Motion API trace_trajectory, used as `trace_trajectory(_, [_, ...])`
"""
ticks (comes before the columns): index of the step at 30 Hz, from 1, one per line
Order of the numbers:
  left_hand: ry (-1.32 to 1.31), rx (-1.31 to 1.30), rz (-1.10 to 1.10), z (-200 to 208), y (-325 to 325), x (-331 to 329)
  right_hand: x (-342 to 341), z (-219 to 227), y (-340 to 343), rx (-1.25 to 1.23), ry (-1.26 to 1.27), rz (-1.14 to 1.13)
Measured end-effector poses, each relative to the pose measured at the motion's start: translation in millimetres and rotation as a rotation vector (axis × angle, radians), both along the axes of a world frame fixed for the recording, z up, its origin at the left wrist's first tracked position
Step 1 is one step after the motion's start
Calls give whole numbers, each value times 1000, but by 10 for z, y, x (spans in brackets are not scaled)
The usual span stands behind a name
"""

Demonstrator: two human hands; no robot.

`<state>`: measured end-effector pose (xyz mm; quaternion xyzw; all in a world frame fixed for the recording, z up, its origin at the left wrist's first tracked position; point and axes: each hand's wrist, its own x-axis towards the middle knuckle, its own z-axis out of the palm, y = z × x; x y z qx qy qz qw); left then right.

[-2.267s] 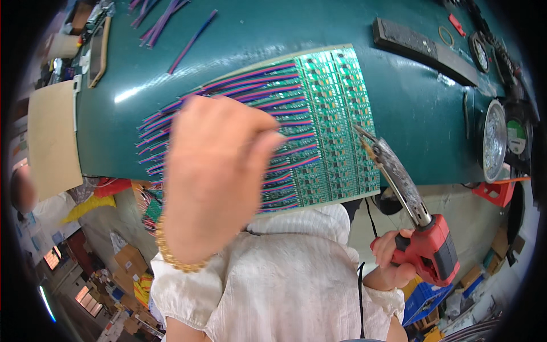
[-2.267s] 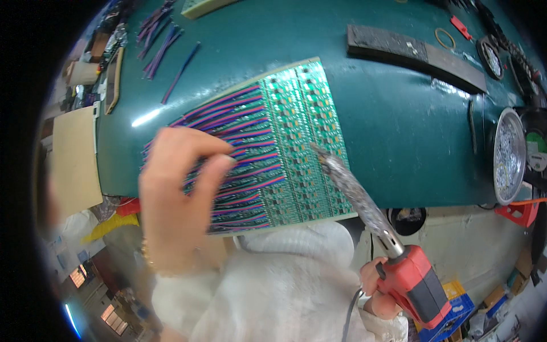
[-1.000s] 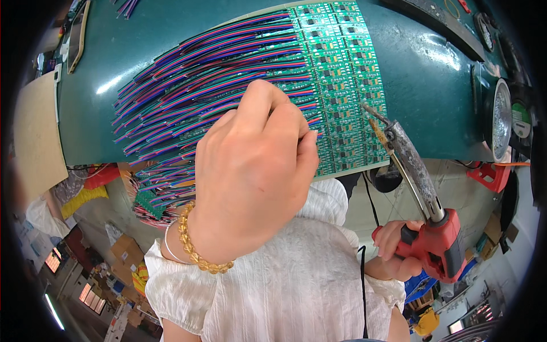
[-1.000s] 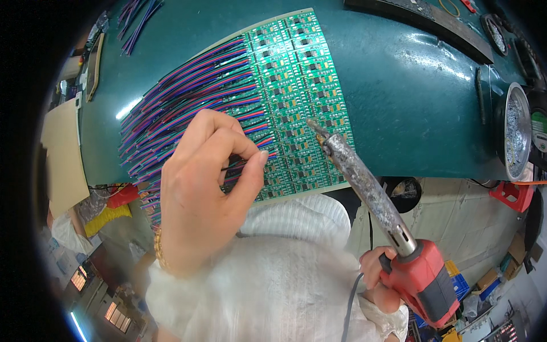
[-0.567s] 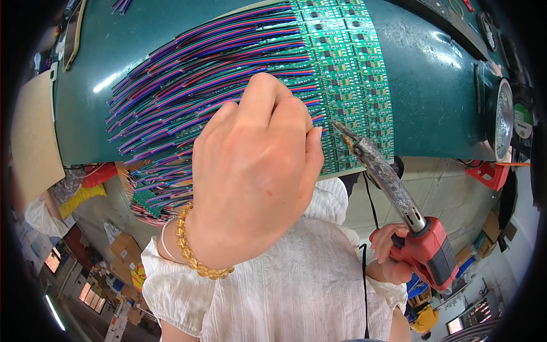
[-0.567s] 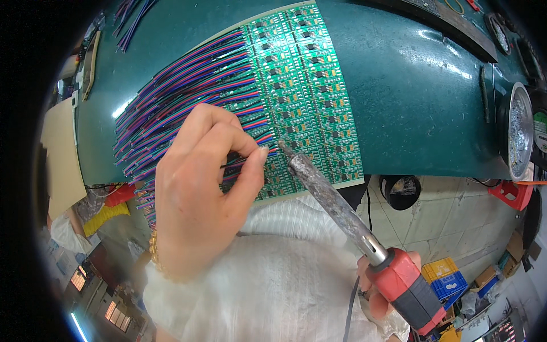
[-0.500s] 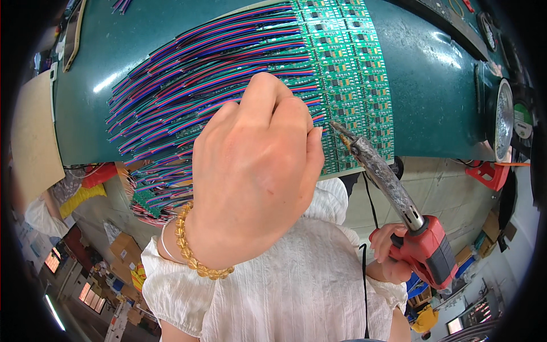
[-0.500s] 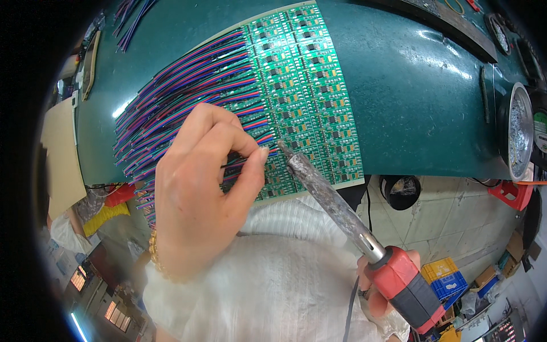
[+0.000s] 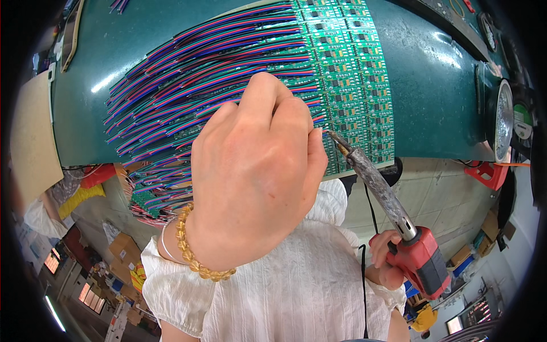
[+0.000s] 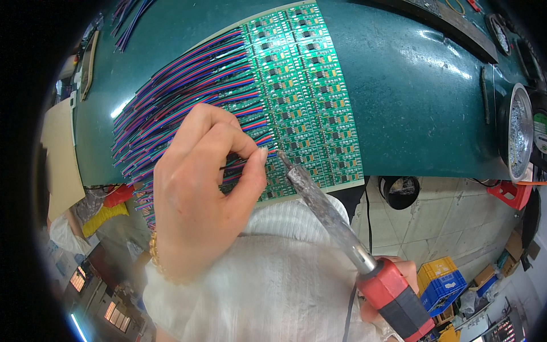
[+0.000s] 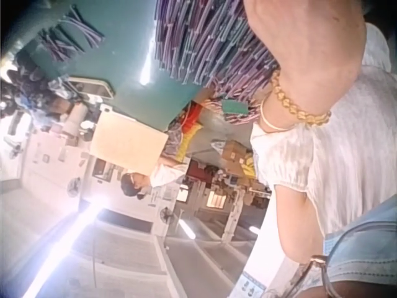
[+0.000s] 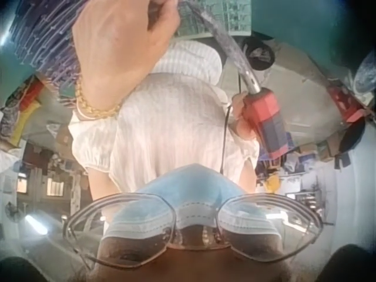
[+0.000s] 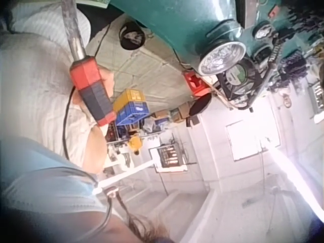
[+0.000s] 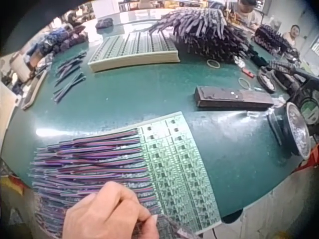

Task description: The person solders multiple colored wires to a large printed circuit board using a soldering iron.

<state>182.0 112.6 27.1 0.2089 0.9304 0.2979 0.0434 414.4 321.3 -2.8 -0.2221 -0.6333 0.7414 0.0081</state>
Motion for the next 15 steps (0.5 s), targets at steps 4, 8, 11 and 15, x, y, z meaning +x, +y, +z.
trace_trajectory(4, [-3, -2, -6, -7, -7, 6, -277, 125, 278, -117, -191, 381])
trace_trajectory(8, [2, -3, 0, -8, 6, 2, -305, 191, 114, -117, -331, 223])
trace_trajectory(11, [-7, -3, 0, 7, 3, -6, -323, 207, 102, -97, -294, 239])
trace_trajectory(15, [-10, -7, -4, 9, 9, -2, -91, 53, -21, 8, -146, 15])
